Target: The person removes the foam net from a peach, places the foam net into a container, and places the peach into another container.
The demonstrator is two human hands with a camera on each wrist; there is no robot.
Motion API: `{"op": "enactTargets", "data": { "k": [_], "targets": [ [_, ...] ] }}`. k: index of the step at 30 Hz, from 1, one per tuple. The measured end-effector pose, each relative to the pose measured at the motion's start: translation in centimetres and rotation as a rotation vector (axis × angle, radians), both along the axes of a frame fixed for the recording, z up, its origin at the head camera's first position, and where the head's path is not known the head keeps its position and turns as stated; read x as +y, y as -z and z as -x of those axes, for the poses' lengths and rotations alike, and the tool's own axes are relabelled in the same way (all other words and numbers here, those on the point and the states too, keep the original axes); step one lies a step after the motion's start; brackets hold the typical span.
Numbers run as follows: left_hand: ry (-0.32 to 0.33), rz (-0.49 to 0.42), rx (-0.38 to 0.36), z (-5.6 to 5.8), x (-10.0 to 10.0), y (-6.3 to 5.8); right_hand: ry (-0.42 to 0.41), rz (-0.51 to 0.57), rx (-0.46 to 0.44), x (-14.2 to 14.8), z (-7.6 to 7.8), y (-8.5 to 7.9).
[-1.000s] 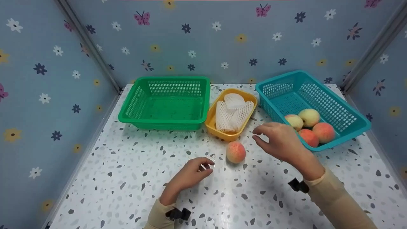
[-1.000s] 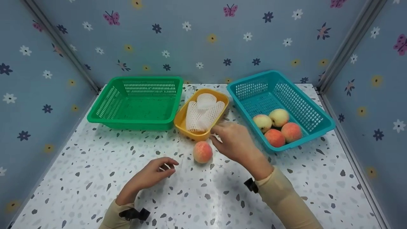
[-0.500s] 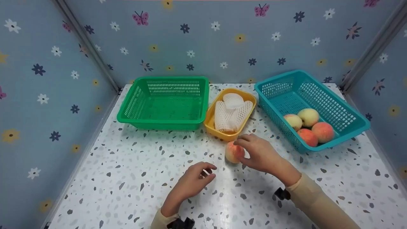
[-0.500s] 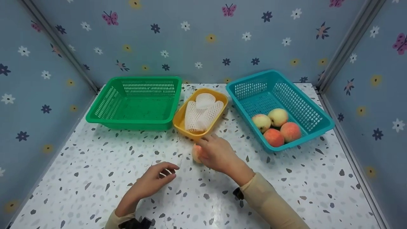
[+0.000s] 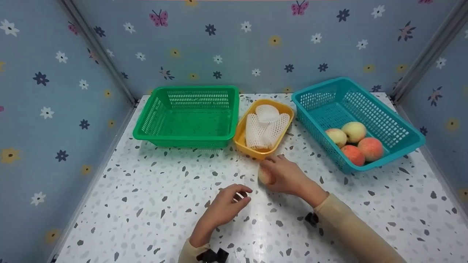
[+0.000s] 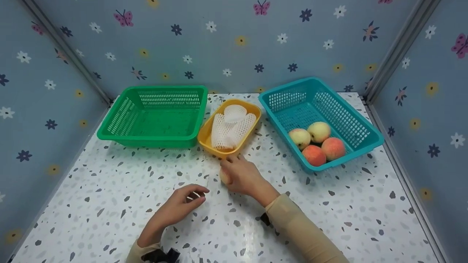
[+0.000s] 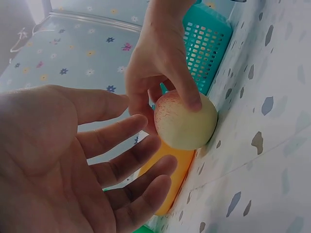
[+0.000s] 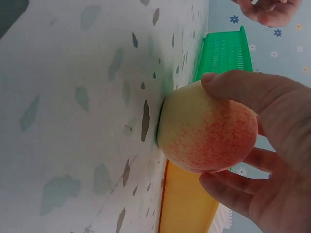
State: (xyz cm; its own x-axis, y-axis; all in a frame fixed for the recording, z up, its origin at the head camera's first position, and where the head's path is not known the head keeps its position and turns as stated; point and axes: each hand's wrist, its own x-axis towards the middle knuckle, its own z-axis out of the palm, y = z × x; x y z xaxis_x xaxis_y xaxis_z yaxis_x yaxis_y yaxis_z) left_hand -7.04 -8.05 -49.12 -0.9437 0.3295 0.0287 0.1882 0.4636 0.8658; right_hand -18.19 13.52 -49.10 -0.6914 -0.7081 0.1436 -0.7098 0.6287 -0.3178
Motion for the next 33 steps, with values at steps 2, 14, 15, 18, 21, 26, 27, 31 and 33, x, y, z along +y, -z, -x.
{"op": "enactTargets", "data": {
  "k": [2,14,15,18,21,26,27,31,33],
  "targets": [
    [0.004,-0.004,-0.001,0.0,0.1,0.1,-0.011,0.019,0.004,0.1,0.0,0.1],
    [0.034,-0.018,-0.019,-0.1,0.4,0.3,0.083,0.136,0.126,5.5,0.4,-5.4],
    [0.032,-0.012,-0.026,-0.1,0.4,0.3,0.091,0.138,0.142,6.1,0.5,-5.9],
    [0.028,-0.004,-0.039,-0.1,0.5,0.4,0.128,0.148,0.183,8.1,1.0,-7.1],
    [0.023,0.001,-0.043,-0.2,0.4,0.4,0.179,0.170,0.178,9.9,1.5,-8.0],
    [0.027,-0.019,-0.048,-0.3,0.3,0.4,0.288,0.212,0.134,12.7,2.6,-8.9],
    [0.029,-0.026,-0.048,-0.4,0.3,0.3,0.309,0.213,0.123,13.2,2.9,-8.9],
    [0.036,-0.053,-0.049,-0.8,0.4,-1.3,0.384,0.207,0.067,15.2,4.1,-8.9],
    [0.038,-0.061,-0.049,-1.1,0.4,-2.1,0.422,0.194,0.021,16.0,4.6,-8.9]
  ]
}}
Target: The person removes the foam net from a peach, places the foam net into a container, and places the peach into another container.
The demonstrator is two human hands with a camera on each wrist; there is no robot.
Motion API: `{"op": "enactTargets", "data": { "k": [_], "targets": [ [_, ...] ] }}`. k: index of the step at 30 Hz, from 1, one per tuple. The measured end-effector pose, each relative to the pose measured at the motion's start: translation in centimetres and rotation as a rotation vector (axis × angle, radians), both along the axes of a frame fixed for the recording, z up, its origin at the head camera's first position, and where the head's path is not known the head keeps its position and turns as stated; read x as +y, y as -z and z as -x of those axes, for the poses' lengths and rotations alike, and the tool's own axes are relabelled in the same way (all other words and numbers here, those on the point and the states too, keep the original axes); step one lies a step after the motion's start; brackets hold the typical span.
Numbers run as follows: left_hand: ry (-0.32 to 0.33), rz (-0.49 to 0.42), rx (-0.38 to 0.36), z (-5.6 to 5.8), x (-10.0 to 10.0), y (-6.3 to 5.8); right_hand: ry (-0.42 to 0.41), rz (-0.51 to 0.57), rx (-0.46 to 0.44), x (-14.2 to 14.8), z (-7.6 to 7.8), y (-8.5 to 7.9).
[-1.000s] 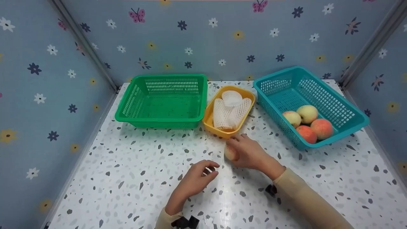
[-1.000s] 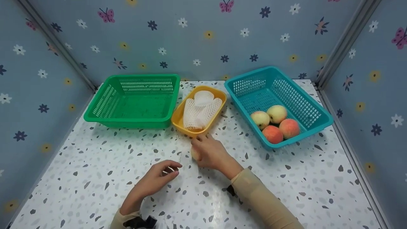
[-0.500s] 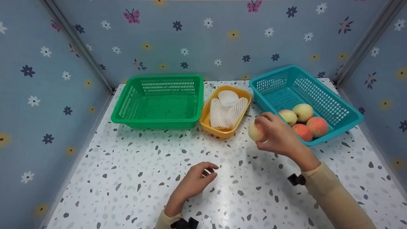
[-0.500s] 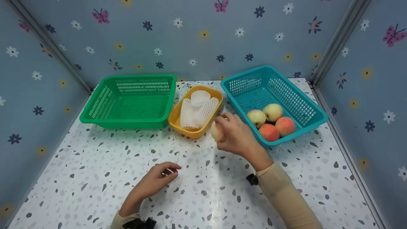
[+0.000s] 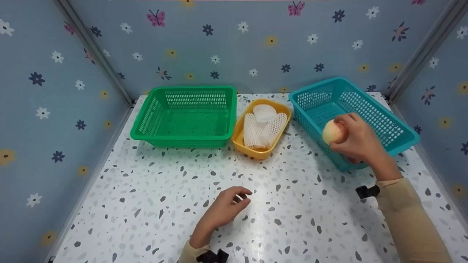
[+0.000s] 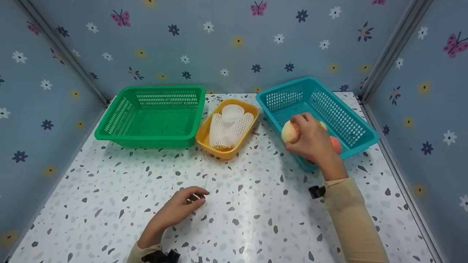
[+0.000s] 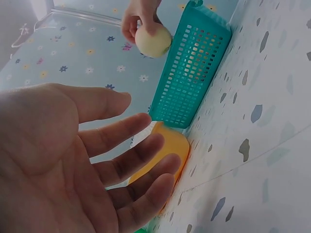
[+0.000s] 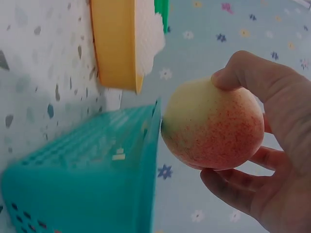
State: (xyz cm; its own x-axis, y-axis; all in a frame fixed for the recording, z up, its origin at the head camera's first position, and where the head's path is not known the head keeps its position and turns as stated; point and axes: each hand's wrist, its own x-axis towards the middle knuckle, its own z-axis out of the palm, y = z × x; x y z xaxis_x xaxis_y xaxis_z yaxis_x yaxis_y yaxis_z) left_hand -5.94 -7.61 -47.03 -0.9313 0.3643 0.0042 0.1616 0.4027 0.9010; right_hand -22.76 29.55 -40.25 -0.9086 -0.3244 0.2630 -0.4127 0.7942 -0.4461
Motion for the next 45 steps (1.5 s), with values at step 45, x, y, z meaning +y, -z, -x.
{"op": "enactTargets", "data": {
  "k": [45],
  "targets": [
    [-0.001,0.052,-0.032,0.5,-0.6,3.0,0.165,-0.068,-0.180,6.0,3.4,3.2]
  ]
}}
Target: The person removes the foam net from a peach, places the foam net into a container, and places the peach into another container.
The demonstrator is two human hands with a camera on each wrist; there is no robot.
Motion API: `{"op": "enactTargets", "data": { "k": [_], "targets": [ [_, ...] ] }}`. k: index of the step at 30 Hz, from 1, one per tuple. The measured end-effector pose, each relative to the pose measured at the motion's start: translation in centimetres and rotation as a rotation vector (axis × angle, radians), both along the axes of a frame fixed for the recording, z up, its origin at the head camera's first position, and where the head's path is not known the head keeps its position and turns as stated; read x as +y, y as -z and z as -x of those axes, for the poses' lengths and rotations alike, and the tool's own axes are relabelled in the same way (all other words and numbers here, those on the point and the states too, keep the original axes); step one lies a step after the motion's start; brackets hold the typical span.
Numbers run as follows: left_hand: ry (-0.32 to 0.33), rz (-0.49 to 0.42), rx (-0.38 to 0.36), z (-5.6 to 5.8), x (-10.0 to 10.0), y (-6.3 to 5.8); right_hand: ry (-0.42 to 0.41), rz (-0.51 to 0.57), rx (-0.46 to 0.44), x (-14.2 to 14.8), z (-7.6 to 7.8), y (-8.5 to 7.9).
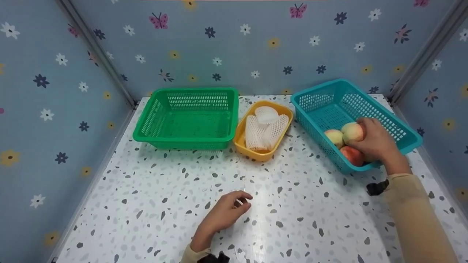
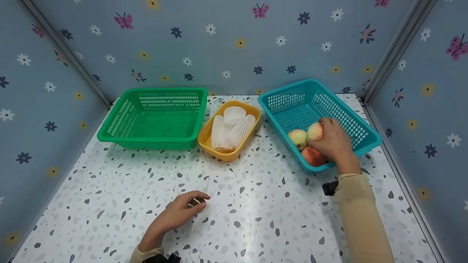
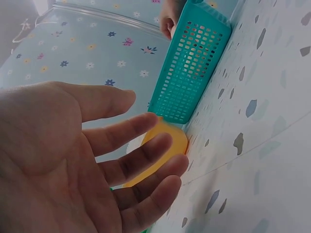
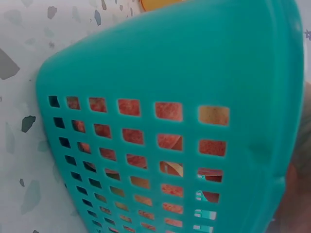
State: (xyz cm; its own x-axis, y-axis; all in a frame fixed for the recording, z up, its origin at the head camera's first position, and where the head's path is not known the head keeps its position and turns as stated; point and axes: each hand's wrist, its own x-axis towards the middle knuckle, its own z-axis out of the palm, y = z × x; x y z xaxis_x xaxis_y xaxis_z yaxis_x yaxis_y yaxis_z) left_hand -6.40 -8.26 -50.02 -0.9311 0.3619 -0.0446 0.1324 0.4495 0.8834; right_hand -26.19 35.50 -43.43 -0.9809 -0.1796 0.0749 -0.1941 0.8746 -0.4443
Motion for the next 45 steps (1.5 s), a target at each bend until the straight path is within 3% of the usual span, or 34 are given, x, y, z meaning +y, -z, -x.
{"op": "enactTargets", "data": {
  "k": [11,17,20,25,30,34,36,40,45],
  "targets": [
    [-0.012,0.002,0.000,-0.2,-0.5,-0.2,0.027,-0.008,0.013,0.5,0.2,0.0],
    [-0.020,0.031,-0.002,-0.2,-1.0,-0.6,0.049,0.001,0.030,0.3,0.0,-0.8],
    [-0.013,0.062,0.027,-0.1,-1.4,-1.2,0.089,0.019,0.128,-0.3,-0.1,-1.6],
    [-0.038,0.156,0.115,1.1,-2.0,-3.2,0.122,0.072,0.443,-2.0,0.2,-3.1],
    [-0.129,0.273,0.244,3.8,-2.4,-6.9,0.052,0.089,0.646,-4.3,1.0,-5.0],
    [-0.221,0.381,0.386,6.8,-2.6,-9.8,-0.008,0.081,0.709,-6.3,1.8,-6.5],
    [-0.274,0.446,0.418,8.3,-2.7,-11.2,-0.032,0.076,0.724,-7.3,2.1,-7.1],
    [-0.334,0.587,0.388,11.3,-2.9,-13.3,-0.076,0.042,0.720,-9.5,2.9,-8.2],
    [-0.360,0.790,0.309,16.1,-2.8,-15.8,-0.126,-0.085,0.538,-12.7,3.9,-9.8]
  ]
}}
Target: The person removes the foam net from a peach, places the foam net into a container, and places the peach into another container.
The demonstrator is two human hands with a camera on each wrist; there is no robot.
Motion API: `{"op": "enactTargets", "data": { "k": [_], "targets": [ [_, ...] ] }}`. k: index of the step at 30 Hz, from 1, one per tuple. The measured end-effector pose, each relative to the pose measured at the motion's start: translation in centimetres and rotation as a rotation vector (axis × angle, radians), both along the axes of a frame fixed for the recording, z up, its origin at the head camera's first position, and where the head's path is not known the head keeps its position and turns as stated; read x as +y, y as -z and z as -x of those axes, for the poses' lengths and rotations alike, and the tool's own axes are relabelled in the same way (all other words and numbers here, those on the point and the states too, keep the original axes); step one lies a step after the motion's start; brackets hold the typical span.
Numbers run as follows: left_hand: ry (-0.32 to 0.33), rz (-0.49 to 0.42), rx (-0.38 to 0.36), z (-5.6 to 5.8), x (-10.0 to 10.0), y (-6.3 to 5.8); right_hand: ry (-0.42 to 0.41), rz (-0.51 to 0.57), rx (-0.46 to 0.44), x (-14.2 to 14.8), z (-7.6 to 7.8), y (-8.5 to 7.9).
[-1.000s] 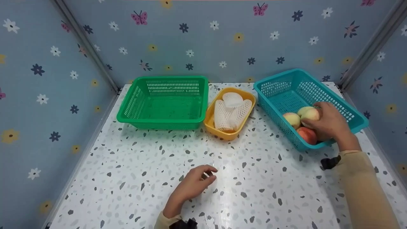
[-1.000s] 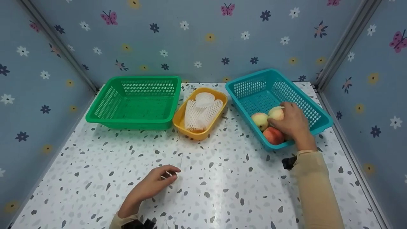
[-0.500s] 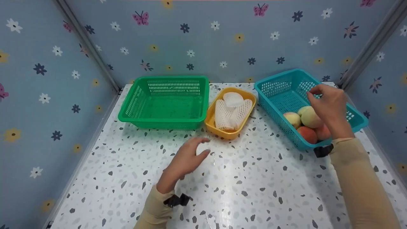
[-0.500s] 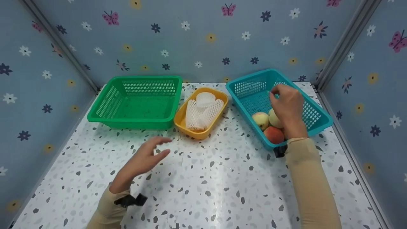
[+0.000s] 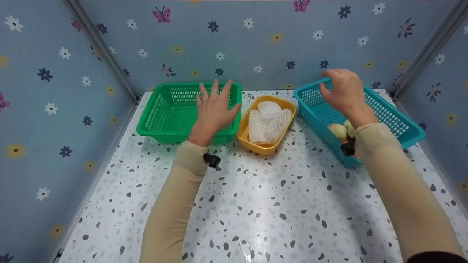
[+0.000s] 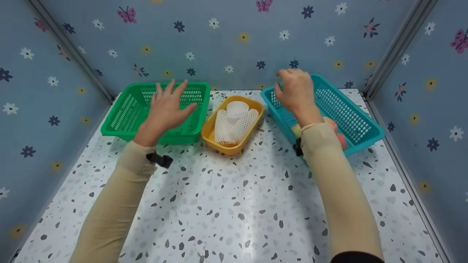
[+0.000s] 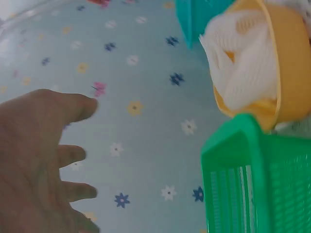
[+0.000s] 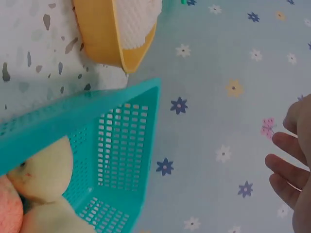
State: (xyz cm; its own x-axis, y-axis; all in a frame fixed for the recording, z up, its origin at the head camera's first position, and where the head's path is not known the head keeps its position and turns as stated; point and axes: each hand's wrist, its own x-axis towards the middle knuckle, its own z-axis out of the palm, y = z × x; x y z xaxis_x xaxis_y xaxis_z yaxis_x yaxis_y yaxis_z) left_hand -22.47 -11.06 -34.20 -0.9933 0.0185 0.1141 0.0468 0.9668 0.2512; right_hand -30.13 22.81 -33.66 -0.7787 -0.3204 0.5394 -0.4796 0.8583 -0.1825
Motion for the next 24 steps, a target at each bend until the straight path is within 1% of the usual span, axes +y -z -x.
{"op": "enactTargets", "data": {
  "k": [2,3,5,6,8,10,12,15,17,20,24],
  "targets": [
    [-0.018,0.064,-0.030,1.8,0.0,-1.5,0.016,-0.087,-0.109,-1.3,0.3,-1.2],
    [-0.026,0.091,-0.046,2.5,-0.1,-2.3,0.023,-0.133,-0.150,-1.8,0.4,-1.9],
    [-0.041,0.130,-0.084,3.5,-0.6,-3.8,0.041,-0.217,-0.219,-2.5,0.5,-3.2],
    [-0.049,0.143,-0.101,3.7,-1.0,-4.5,0.053,-0.255,-0.247,-2.7,0.5,-3.8],
    [-0.074,0.168,-0.121,3.9,-2.0,-5.8,0.073,-0.304,-0.288,-3.0,0.4,-5.0],
    [-0.108,0.189,-0.124,3.7,-3.0,-6.9,0.089,-0.333,-0.313,-3.0,0.4,-6.1],
    [-0.133,0.201,-0.118,3.4,-3.8,-7.7,0.103,-0.353,-0.330,-2.9,0.5,-7.0],
    [-0.150,0.209,-0.108,3.1,-4.6,-8.6,0.126,-0.374,-0.347,-2.5,0.6,-8.1],
    [-0.152,0.209,-0.112,3.0,-4.9,-8.9,0.137,-0.377,-0.358,-2.2,0.6,-8.6],
    [-0.160,0.205,-0.130,2.9,-5.2,-9.0,0.145,-0.367,-0.368,-1.9,0.6,-9.0],
    [-0.169,0.200,-0.153,3.0,-5.4,-8.7,0.148,-0.331,-0.389,-1.4,0.7,-9.0]
  ]
}}
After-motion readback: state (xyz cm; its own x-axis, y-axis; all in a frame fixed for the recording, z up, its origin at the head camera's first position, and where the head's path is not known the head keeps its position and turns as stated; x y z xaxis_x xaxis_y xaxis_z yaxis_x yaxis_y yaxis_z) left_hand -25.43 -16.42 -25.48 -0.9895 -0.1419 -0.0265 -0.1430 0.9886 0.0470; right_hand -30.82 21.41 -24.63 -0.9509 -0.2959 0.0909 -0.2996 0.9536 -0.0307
